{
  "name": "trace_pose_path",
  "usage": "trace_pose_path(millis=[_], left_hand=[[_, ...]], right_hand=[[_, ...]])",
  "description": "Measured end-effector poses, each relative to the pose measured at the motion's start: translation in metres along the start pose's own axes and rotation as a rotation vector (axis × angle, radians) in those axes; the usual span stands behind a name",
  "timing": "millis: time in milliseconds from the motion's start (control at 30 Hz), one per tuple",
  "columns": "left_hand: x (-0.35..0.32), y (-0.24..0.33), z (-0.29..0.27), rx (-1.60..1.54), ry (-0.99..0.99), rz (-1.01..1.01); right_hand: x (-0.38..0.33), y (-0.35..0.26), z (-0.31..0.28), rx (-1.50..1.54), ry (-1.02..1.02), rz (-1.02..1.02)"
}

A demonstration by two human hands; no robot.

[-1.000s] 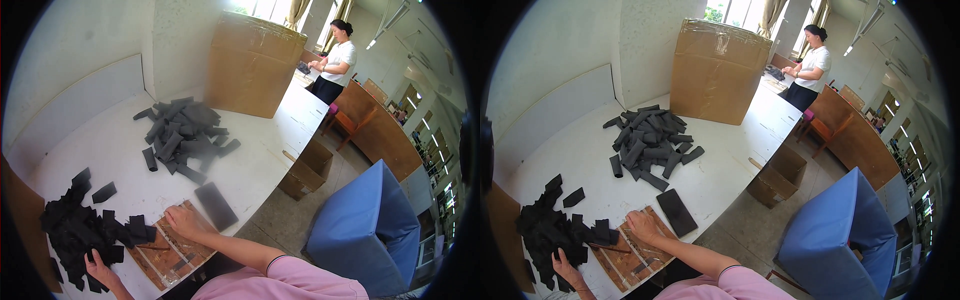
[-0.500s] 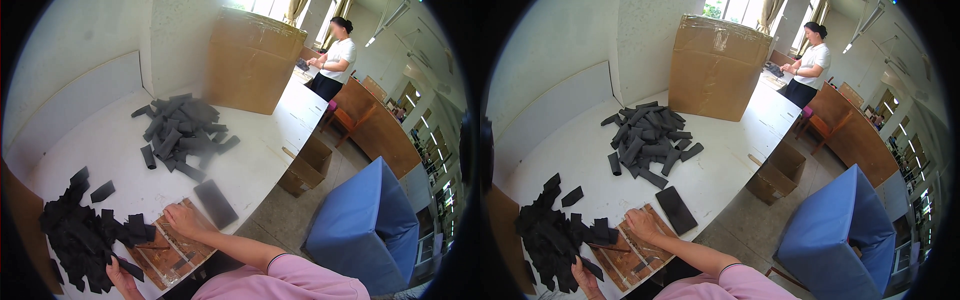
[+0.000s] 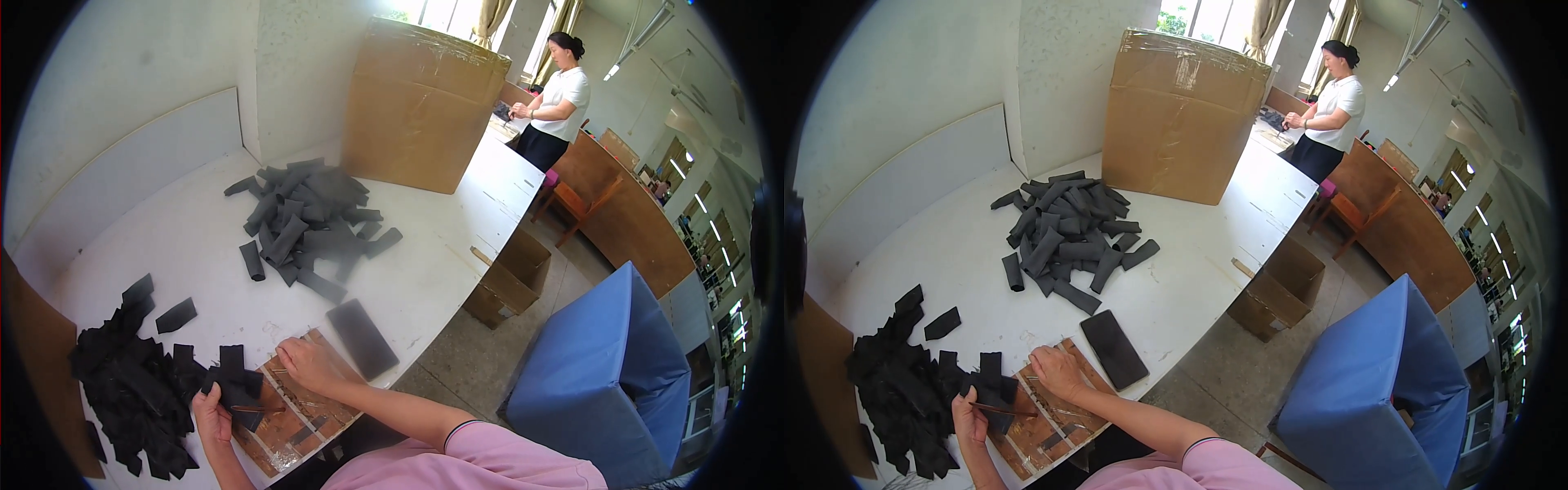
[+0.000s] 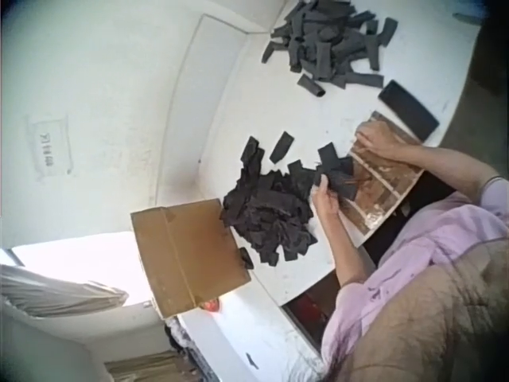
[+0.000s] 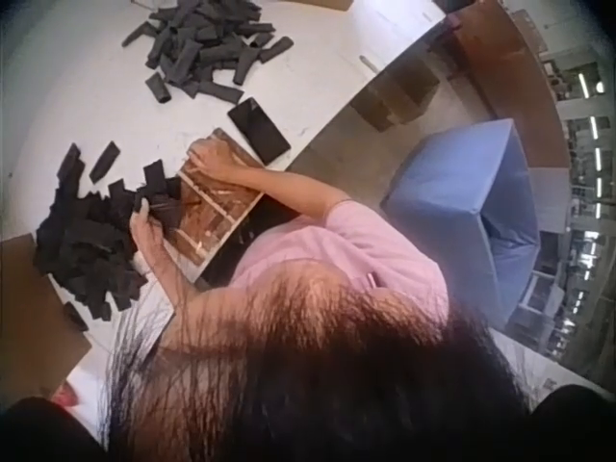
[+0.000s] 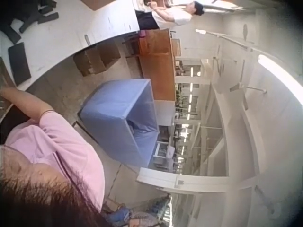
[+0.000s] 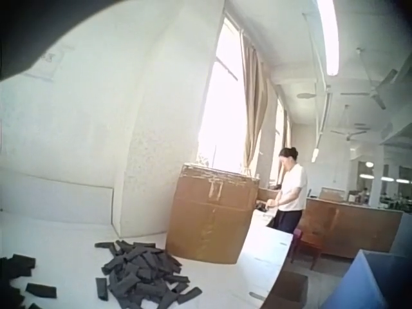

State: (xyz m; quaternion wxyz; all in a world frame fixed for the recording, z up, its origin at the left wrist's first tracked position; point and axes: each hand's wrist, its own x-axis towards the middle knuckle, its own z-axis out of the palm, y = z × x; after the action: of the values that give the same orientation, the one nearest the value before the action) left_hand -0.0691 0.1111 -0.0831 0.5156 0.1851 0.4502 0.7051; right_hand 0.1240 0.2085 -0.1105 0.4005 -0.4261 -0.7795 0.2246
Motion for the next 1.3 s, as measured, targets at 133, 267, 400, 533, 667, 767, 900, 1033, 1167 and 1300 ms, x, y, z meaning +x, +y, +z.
trace_pose_path(millis=[133,267,400,533,667,767,900,1033,1167,1300], left_hand=[[0.018,0.006,-0.017,0.028,-0.014,-0.082],[0.034,0.008,-0.056,0.073,0.038,-0.041],[0.032,0.014,-0.063,0.028,-0.031,-0.056],[0.028,0.012,-0.061,-0.117,-0.037,0.002],[0.019,0.010,-0.067,-0.171,0.018,0.039],[0.010,0.018,-0.061,-0.155,-0.018,0.049],[-0.013,0.028,-0.050,-0.027,0.052,0.142],[-0.038,0.038,-0.021,0.035,0.094,0.159],[-0.050,0.030,-0.019,0.048,0.126,0.161],[-0.056,0.008,-0.023,0.041,0.088,0.088]], right_hand=[[-0.001,0.002,-0.001,-0.001,0.013,-0.008],[0.000,-0.001,0.001,0.004,0.001,0.003],[0.000,0.000,-0.001,-0.004,-0.011,0.025],[0.001,-0.001,0.000,-0.001,-0.002,0.017],[0.001,0.000,0.000,0.011,0.004,0.001],[0.002,-0.001,0.000,0.006,0.008,0.005],[0.002,-0.001,-0.002,-0.019,-0.055,0.041],[0.002,-0.005,-0.005,-0.008,-0.054,0.037],[0.002,-0.003,-0.002,-0.026,0.002,0.006],[0.000,0.001,0.002,-0.020,0.014,-0.007]])
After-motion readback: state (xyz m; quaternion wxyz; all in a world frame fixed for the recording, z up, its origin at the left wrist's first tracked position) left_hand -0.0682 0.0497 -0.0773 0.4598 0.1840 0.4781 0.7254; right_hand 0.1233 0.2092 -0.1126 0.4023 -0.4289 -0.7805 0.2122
